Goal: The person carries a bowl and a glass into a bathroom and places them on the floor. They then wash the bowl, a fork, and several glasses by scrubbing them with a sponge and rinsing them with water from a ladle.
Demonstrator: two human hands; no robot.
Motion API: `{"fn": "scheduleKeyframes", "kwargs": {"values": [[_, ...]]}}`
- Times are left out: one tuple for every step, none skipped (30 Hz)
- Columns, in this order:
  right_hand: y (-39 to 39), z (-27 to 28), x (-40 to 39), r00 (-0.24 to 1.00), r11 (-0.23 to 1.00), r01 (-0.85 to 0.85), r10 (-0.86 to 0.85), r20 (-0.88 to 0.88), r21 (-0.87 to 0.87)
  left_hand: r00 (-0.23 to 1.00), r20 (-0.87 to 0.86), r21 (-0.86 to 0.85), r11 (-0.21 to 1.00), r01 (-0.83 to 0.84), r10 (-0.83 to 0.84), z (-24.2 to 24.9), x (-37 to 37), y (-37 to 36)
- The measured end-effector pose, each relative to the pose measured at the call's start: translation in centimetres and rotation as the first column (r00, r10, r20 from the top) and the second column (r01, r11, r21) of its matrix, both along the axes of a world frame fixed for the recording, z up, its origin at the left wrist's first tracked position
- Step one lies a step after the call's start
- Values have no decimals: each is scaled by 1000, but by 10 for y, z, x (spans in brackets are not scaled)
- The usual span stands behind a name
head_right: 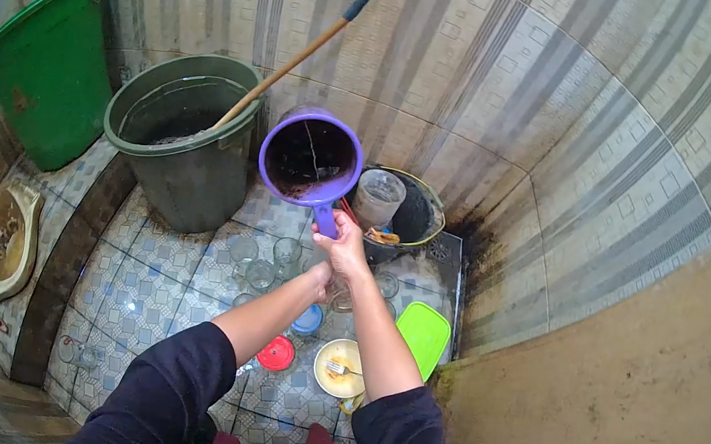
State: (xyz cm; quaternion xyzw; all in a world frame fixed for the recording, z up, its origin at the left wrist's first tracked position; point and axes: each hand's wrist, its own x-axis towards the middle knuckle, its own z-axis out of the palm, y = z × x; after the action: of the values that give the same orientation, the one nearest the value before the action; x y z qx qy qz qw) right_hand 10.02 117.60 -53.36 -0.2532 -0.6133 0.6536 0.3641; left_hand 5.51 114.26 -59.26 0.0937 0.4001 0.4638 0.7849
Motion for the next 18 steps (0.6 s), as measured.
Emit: {"fn": "scheduleKeyframes", "kwargs": {"values": [[-4, 4, -1, 1000, 1000, 23, -23, 9, -17, 983, -107, 45, 989, -142, 146, -60, 8, 26], [-7, 4, -1, 999, 999, 43, -42, 20, -34, 984, -109, 44, 990, -137, 141, -58, 11, 24], [-7, 3, -3, 999, 998, 50, -50, -1, -34, 934, -311, 116, 983, -145, 175, -48, 13, 17], [-7, 3, -4, 999, 998, 49, -50, -2, -36, 841, -495, 188, 972, -140, 216, -36, 13, 8], [-6, 3, -7, 997, 997, 67, -68, -36, -28, 710, -654, 255, 959, -120, 262, -21, 13, -3], [-5, 3, -9, 994, 996, 84, -85, -69, -20, 547, -778, 317, 945, -86, 310, -6, 12, -13], [-2, 5, -10, 994, 996, 82, -83, -69, -23, 360, -863, 367, 929, -38, 356, 0, 11, -19], [0, 8, -9, 994, 994, 109, -109, -17, 31, 359, -864, 363, 931, -41, 353, 3, 8, -24], [1, 9, -7, 990, 987, 133, -136, 34, 85, 376, -849, 404, 915, 6, 372, 5, 3, -29], [0, 13, -3, 990, 988, 130, -134, 37, 82, 394, -832, 445, 894, 53, 391, 4, -2, -32], [-1, 18, 2, 980, 977, 173, -183, 77, 121, 357, -788, 526, 850, -34, 502, 4, -5, -32], [-3, 22, 7, 966, 963, 215, -234, 113, 161, 358, -789, 523, 852, -35, 499, -2, -10, -31], [-1, 21, 13, 950, 934, 263, -294, 101, 241, 318, -805, 506, 860, -72, 500, -12, -16, -27], [0, 25, 22, 871, 822, 286, -437, 224, 492, 276, -821, 490, 865, -109, 500, -14, -22, -26], [1, 28, 30, 826, 767, 281, -500, 262, 577, 306, -772, 549, 827, -123, 558, -16, -27, -25], [-3, 36, 37, 774, 706, 268, -563, 291, 655, 304, -774, 547, 829, -121, 555, -15, -32, -24], [-4, 40, 43, 749, 675, 239, -586, 310, 698, 273, -773, 571, 816, -90, 572, -13, -37, -23], [-4, 42, 48, 722, 642, 207, -609, 328, 738, 244, -770, 595, 801, -58, 590, -12, -40, -21]]}}
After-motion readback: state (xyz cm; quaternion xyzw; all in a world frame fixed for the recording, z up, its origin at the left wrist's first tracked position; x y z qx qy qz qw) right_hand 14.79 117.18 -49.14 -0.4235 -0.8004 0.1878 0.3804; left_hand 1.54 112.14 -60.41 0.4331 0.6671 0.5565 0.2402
